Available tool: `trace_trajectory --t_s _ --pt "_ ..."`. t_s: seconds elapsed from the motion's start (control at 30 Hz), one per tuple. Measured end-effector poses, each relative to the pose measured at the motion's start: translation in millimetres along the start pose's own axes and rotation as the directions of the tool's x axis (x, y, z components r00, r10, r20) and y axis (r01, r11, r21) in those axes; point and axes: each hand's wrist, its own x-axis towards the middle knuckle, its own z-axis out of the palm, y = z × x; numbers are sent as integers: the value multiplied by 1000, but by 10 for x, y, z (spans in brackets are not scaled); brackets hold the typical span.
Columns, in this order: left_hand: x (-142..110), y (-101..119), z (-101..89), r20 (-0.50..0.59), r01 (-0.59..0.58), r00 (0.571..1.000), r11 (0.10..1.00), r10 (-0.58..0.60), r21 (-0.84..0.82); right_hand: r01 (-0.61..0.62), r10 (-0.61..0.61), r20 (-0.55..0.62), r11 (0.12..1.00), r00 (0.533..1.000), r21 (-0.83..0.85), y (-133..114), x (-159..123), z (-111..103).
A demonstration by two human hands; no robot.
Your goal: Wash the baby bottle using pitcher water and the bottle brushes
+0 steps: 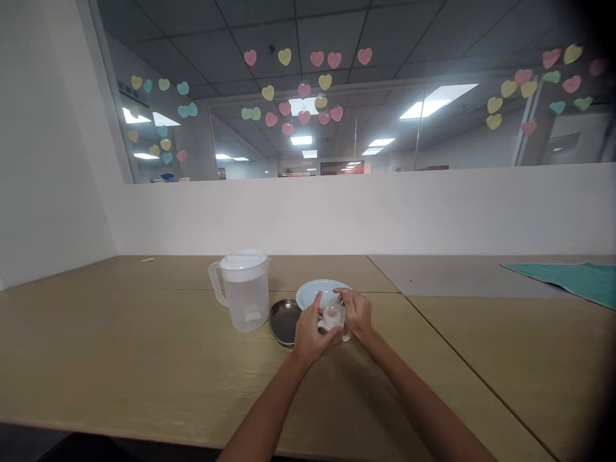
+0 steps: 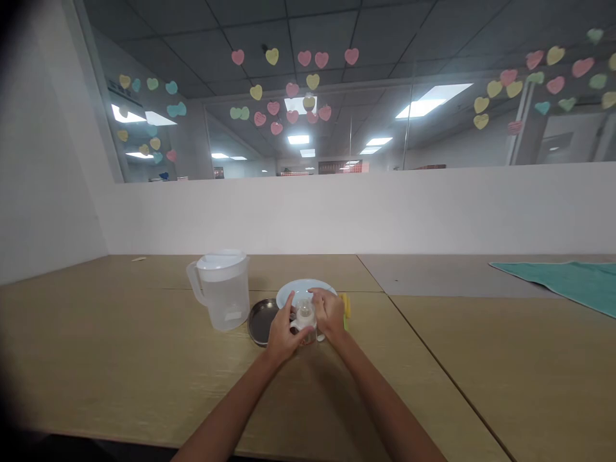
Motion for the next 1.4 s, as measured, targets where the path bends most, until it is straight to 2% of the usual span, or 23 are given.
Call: trace_trajectory --t_s 0.1,0.17,0.3,0.4,0.47,0.7,1.0,1.13,1.27,1.4 --pt "-43 -14 21 -17 4 1000 1000 -4 -31 -33 40 -94 997 995 72 -23 6 58" --pt "-59 -12 32 -13 13 1000 999 -14 -34 -31 40 -118 996 992 83 -32 -39 72" --pt "-66 -6 62 36 53 998 998 -54 21 53 -51 -27 993 998 105 -72 -115 55" --pt "-67 -18 88 46 30 998 999 -31 17 111 -116 52 989 992 97 -108 -113 37" --pt "-65 -29 101 59 2 998 1000 -1 -11 111 -115 61 991 991 76 -118 -104 36" --pt "-49 -39 84 77 -18 997 998 22 -55 0 -1 14 994 1000 107 -110 -118 80" --pt "-37 -53 48 106 -6 994 1000 7 -8 -172 161 70 964 984 203 -86 -84 114" --pt "-33 -49 34 106 -15 994 1000 15 -1 -209 189 103 949 977 236 -52 -67 130" --pt "-32 -16 26 94 -46 994 999 47 -10 -254 241 80 922 967 293 -27 -32 130" --pt "-20 11 19 102 -16 995 999 19 -32 -226 220 53 944 974 241 -67 -37 103"
